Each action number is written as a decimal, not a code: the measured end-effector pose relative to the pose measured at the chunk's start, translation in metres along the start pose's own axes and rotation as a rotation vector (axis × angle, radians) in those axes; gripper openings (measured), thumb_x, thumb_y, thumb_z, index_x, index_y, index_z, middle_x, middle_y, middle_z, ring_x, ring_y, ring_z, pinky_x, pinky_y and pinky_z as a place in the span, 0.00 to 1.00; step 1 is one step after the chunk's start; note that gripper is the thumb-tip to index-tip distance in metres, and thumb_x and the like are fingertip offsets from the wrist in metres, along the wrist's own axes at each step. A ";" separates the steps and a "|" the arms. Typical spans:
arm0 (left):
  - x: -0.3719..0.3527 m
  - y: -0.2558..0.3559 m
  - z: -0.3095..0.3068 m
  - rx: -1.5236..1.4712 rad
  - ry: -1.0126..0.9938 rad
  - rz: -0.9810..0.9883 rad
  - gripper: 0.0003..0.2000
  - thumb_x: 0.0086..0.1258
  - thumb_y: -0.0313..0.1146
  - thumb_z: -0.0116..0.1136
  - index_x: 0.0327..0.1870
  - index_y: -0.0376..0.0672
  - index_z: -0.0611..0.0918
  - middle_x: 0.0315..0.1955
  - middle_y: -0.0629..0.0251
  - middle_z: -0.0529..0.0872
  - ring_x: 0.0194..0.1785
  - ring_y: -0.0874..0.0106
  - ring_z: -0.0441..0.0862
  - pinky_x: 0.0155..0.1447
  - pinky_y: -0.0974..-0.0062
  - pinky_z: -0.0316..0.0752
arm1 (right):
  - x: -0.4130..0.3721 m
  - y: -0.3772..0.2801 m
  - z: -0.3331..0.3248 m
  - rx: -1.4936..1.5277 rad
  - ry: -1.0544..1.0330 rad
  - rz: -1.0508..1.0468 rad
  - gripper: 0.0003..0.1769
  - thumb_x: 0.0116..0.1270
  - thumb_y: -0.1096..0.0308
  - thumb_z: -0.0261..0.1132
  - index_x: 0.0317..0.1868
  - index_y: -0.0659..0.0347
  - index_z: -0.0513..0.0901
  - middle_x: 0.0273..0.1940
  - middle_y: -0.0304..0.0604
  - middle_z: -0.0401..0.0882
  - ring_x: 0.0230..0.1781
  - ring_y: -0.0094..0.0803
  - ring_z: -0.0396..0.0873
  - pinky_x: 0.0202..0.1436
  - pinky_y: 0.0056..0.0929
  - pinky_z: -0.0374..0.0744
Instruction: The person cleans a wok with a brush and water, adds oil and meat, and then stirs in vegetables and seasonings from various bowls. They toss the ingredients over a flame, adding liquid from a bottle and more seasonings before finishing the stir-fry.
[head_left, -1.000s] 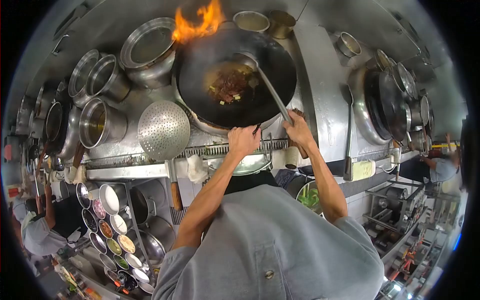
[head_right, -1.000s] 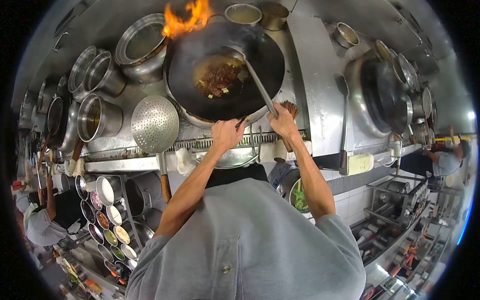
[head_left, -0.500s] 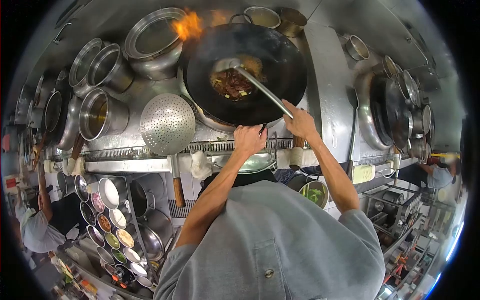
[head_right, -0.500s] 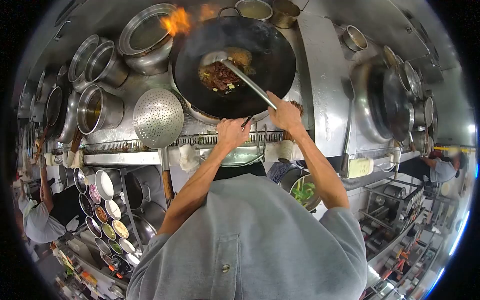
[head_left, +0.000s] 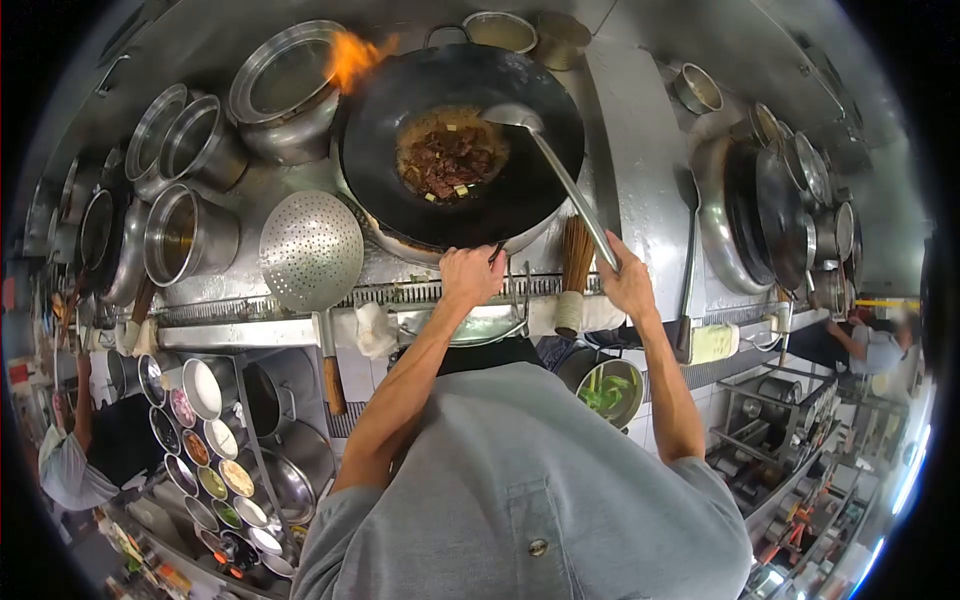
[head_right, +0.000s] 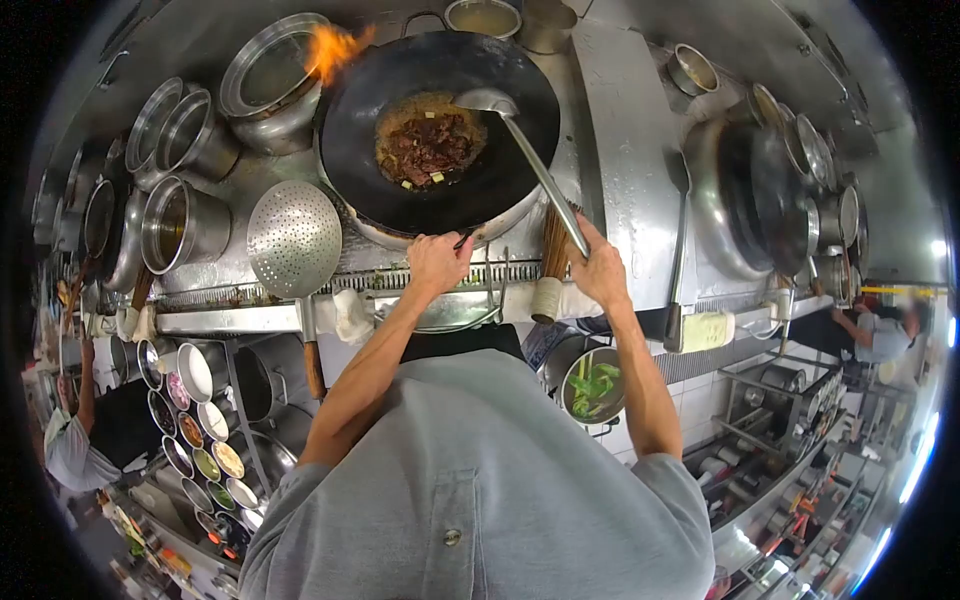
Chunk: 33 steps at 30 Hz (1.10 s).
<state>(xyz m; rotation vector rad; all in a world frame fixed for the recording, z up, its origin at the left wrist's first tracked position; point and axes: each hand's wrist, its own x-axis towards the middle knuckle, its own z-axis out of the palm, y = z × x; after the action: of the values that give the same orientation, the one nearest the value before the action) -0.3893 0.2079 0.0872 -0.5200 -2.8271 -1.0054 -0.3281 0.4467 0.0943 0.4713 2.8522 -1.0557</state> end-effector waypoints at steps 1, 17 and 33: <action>0.000 0.001 0.000 0.011 0.006 -0.007 0.15 0.61 0.44 0.59 0.19 0.43 0.81 0.15 0.54 0.81 0.23 0.51 0.80 0.37 0.57 0.75 | -0.005 0.001 0.000 0.025 -0.006 -0.020 0.28 0.63 0.65 0.61 0.64 0.58 0.72 0.52 0.60 0.79 0.54 0.52 0.78 0.57 0.39 0.74; -0.020 -0.001 -0.006 -1.233 0.037 -0.329 0.24 0.70 0.45 0.55 0.59 0.36 0.71 0.47 0.63 0.81 0.48 0.73 0.77 0.49 0.73 0.71 | -0.046 -0.057 0.066 1.401 -0.686 0.214 0.17 0.74 0.65 0.55 0.60 0.58 0.70 0.21 0.37 0.71 0.14 0.22 0.67 0.15 0.21 0.67; -0.394 -0.053 -0.206 -1.081 0.799 -0.776 0.16 0.60 0.28 0.56 0.49 0.37 0.71 0.23 0.72 0.71 0.24 0.82 0.67 0.30 0.84 0.60 | -0.162 -0.029 0.167 -0.348 -1.382 0.040 0.30 0.71 0.46 0.54 0.41 0.71 0.85 0.38 0.46 0.85 0.41 0.37 0.82 0.52 0.33 0.78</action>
<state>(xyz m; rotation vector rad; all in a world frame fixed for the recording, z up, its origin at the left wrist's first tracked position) -0.0433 -0.0721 0.1360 0.8486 -1.5432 -2.1766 -0.1907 0.2756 0.0112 -0.2042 1.6693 -0.4744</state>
